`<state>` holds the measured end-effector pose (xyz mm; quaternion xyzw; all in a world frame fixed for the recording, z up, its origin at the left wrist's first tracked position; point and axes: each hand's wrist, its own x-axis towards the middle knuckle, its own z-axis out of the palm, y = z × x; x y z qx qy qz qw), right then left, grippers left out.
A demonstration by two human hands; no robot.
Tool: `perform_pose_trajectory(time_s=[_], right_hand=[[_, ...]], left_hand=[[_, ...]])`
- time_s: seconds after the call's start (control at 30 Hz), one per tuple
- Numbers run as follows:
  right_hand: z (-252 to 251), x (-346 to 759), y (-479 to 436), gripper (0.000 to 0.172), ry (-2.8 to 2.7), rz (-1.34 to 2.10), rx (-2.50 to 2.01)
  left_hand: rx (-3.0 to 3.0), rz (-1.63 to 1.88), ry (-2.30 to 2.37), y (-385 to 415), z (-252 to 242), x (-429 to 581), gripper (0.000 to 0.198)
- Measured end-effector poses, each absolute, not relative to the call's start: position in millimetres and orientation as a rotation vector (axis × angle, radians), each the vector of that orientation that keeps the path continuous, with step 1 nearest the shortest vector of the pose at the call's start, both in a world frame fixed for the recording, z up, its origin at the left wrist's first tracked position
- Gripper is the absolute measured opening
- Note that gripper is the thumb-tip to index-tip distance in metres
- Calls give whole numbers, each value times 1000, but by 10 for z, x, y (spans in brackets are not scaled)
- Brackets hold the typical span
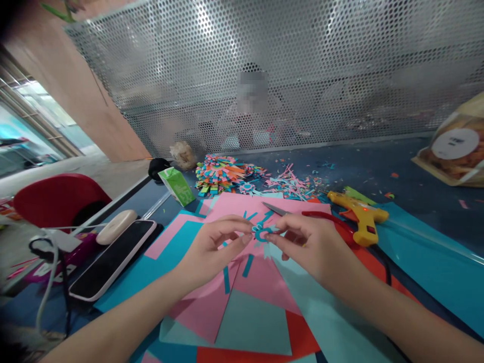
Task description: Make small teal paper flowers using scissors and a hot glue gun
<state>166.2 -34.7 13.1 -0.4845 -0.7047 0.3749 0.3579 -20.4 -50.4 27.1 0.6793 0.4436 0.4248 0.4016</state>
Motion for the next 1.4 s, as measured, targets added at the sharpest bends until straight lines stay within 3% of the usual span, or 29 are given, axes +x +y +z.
perform_pose_trajectory(time_s=[0.3,1.4], right_hand=[[131,1637,-361,31,-1805,966,-1253],[130,1632,-370,27,-1871,1033,-1304]], left_hand=[[1371,1096,980,-460,267,-249,35],[1290,1061,978,-429,240,-225,37]])
